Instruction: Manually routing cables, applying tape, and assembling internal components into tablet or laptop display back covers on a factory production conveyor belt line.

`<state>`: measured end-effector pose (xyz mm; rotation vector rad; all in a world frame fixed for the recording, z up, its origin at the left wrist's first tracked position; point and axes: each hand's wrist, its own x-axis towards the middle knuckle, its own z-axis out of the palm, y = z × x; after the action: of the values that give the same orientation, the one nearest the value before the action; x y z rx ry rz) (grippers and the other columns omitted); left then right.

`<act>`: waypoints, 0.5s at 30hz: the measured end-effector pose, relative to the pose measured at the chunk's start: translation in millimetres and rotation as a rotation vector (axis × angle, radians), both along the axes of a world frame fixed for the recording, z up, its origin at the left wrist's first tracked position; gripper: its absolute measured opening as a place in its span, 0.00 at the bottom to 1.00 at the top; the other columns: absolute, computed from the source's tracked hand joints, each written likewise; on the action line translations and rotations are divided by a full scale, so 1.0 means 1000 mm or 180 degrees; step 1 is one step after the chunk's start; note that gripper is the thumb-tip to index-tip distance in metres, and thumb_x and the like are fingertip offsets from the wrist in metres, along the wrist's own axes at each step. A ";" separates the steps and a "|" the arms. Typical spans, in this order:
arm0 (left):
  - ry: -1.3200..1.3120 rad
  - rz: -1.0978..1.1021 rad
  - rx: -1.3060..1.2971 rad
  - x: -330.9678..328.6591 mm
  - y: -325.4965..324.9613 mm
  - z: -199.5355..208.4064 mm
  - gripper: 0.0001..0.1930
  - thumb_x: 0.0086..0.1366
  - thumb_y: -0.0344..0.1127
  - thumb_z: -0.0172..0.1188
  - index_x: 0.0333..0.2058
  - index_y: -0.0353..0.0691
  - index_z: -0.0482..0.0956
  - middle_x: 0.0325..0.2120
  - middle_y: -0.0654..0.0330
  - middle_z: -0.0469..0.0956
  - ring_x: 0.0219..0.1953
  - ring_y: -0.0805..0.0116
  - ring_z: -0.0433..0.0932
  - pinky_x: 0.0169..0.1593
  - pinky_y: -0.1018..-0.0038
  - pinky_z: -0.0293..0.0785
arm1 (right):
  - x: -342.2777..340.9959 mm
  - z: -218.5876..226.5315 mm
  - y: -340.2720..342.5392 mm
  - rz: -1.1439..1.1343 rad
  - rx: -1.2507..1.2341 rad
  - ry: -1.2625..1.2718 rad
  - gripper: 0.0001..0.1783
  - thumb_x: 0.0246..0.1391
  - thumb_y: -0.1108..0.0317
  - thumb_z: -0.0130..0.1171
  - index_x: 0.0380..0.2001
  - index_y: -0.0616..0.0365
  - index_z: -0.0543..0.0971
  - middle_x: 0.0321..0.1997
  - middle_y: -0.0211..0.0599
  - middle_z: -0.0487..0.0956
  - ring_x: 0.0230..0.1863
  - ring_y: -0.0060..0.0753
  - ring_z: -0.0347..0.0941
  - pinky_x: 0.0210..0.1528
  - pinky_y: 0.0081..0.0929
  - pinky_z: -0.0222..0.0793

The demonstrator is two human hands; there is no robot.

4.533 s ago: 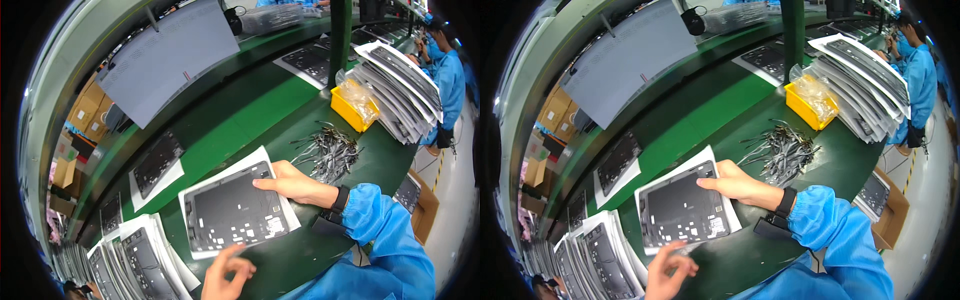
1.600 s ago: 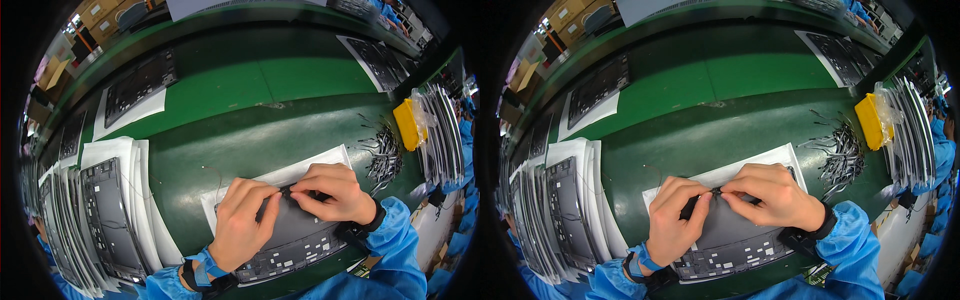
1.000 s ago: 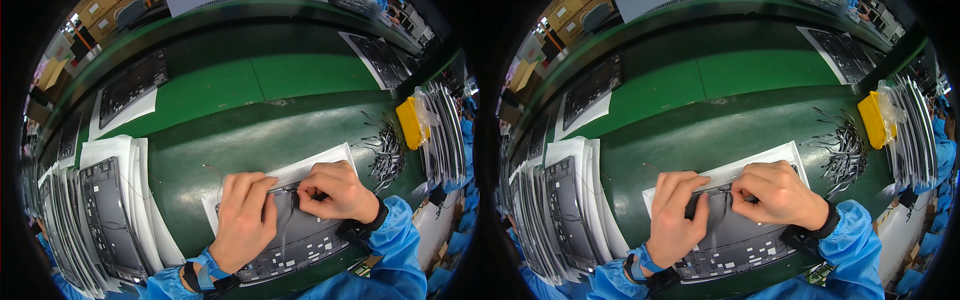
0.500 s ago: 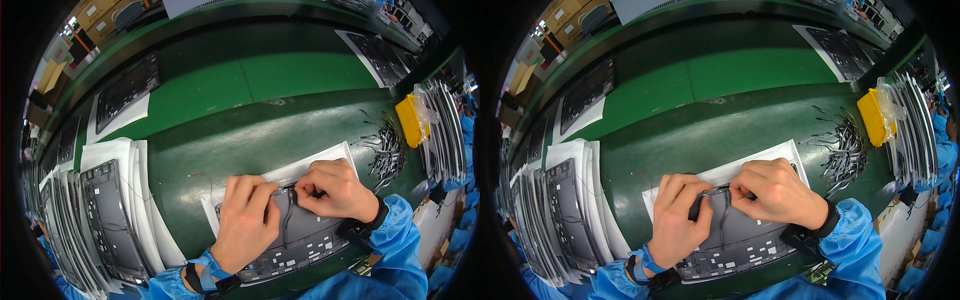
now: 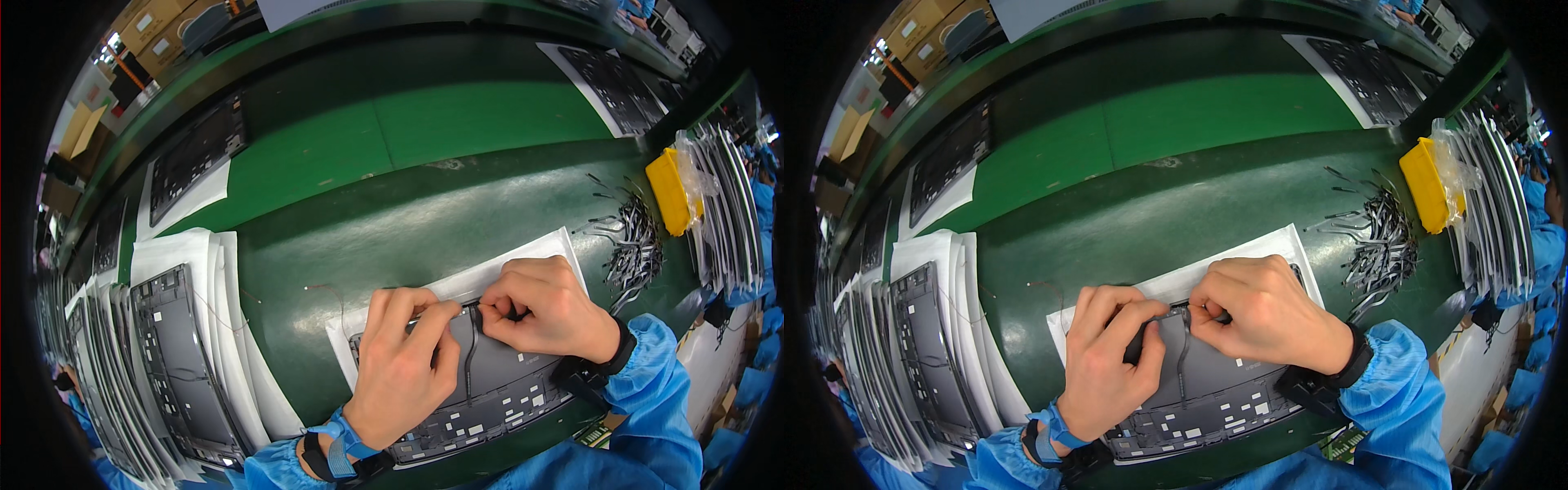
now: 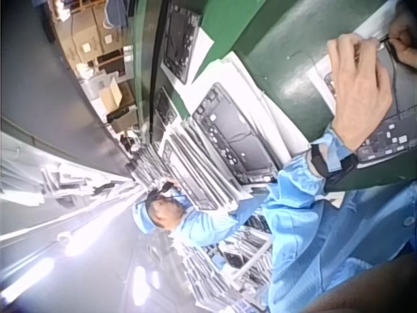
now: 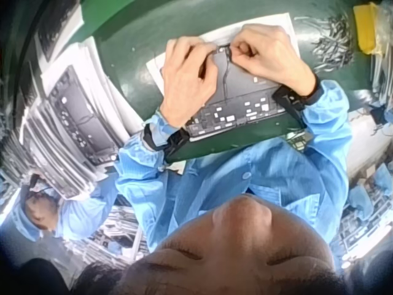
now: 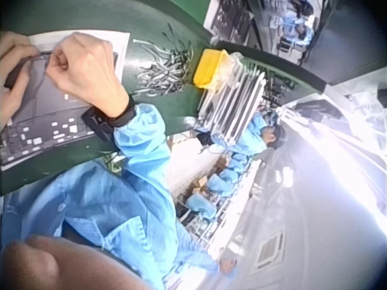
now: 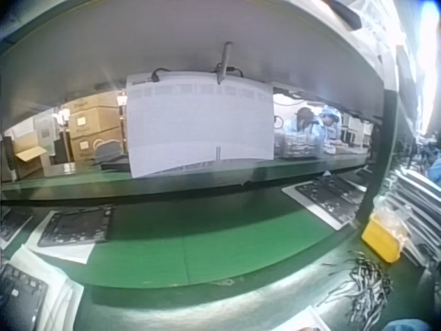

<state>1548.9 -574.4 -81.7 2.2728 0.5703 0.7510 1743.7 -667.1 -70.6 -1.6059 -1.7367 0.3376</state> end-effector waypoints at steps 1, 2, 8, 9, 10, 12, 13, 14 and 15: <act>-0.0023 0.0023 -0.0035 0.000 -0.001 0.000 0.14 0.52 0.18 0.65 0.39 0.36 0.85 0.38 0.55 0.76 0.41 0.54 0.74 0.41 0.63 0.75 | -0.001 0.000 0.000 -0.0005 0.0001 0.0005 0.09 0.38 0.79 0.69 0.22 0.59 0.77 0.19 0.33 0.75 0.20 0.37 0.75 0.22 0.33 0.69; -0.0046 0.0045 -0.0070 0.001 -0.001 0.000 0.14 0.52 0.18 0.65 0.38 0.37 0.86 0.37 0.56 0.76 0.40 0.55 0.75 0.39 0.65 0.74 | -0.001 0.000 -0.001 -0.0074 -0.0089 0.0100 0.09 0.39 0.79 0.70 0.22 0.59 0.78 0.19 0.33 0.76 0.21 0.37 0.76 0.23 0.32 0.69; 0.0253 -0.0310 0.0370 -0.001 -0.001 0.002 0.19 0.51 0.24 0.67 0.45 0.36 0.87 0.42 0.51 0.73 0.44 0.51 0.73 0.45 0.61 0.75 | -0.002 0.005 -0.001 -0.0288 -0.0405 0.0473 0.08 0.41 0.78 0.70 0.23 0.59 0.79 0.20 0.33 0.78 0.21 0.36 0.77 0.23 0.30 0.71; 0.0260 -0.0318 0.0370 -0.002 -0.002 0.002 0.19 0.51 0.24 0.67 0.45 0.36 0.87 0.42 0.51 0.73 0.44 0.51 0.73 0.45 0.61 0.75 | -0.003 0.005 -0.001 -0.0357 -0.0466 0.0652 0.08 0.41 0.78 0.69 0.23 0.59 0.79 0.20 0.33 0.78 0.21 0.36 0.77 0.23 0.30 0.71; 0.0332 -0.0337 0.0586 -0.002 -0.003 0.002 0.19 0.51 0.25 0.68 0.45 0.36 0.87 0.42 0.51 0.73 0.44 0.52 0.73 0.45 0.62 0.74 | -0.002 0.004 -0.002 -0.0362 -0.0466 0.0659 0.08 0.41 0.78 0.69 0.23 0.59 0.79 0.20 0.33 0.78 0.21 0.36 0.77 0.23 0.30 0.71; 0.0398 -0.0365 0.0812 -0.003 -0.004 0.002 0.19 0.51 0.26 0.68 0.45 0.36 0.87 0.42 0.51 0.73 0.44 0.53 0.73 0.45 0.62 0.74 | 0.000 0.003 -0.003 -0.0221 -0.0318 0.0410 0.07 0.42 0.78 0.69 0.24 0.60 0.79 0.20 0.34 0.77 0.21 0.37 0.77 0.23 0.32 0.71; 0.0433 -0.0378 0.0862 -0.003 -0.004 0.002 0.19 0.51 0.27 0.69 0.45 0.35 0.87 0.43 0.50 0.73 0.44 0.53 0.73 0.45 0.62 0.74 | 0.001 0.001 -0.003 -0.0229 -0.0309 0.0406 0.07 0.42 0.78 0.69 0.24 0.60 0.79 0.20 0.34 0.77 0.21 0.37 0.77 0.23 0.32 0.71; 0.0467 -0.0390 0.0911 -0.003 -0.004 0.002 0.19 0.50 0.27 0.69 0.45 0.35 0.87 0.43 0.50 0.73 0.45 0.54 0.73 0.44 0.62 0.74 | 0.002 -0.001 -0.004 -0.0141 -0.0198 0.0224 0.07 0.41 0.77 0.69 0.25 0.60 0.79 0.20 0.34 0.77 0.21 0.38 0.76 0.23 0.33 0.71; 0.0465 -0.0389 0.0914 -0.003 -0.003 0.001 0.19 0.50 0.27 0.69 0.45 0.35 0.87 0.43 0.50 0.73 0.45 0.54 0.73 0.44 0.62 0.74 | 0.002 -0.002 -0.003 -0.0047 -0.0091 0.0045 0.07 0.41 0.77 0.69 0.25 0.61 0.80 0.20 0.35 0.76 0.21 0.40 0.76 0.23 0.35 0.71</act>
<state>1546.2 -577.4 -80.9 2.6179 0.4052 0.6435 1746.0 -670.3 -72.7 -1.6322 -1.7158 0.3675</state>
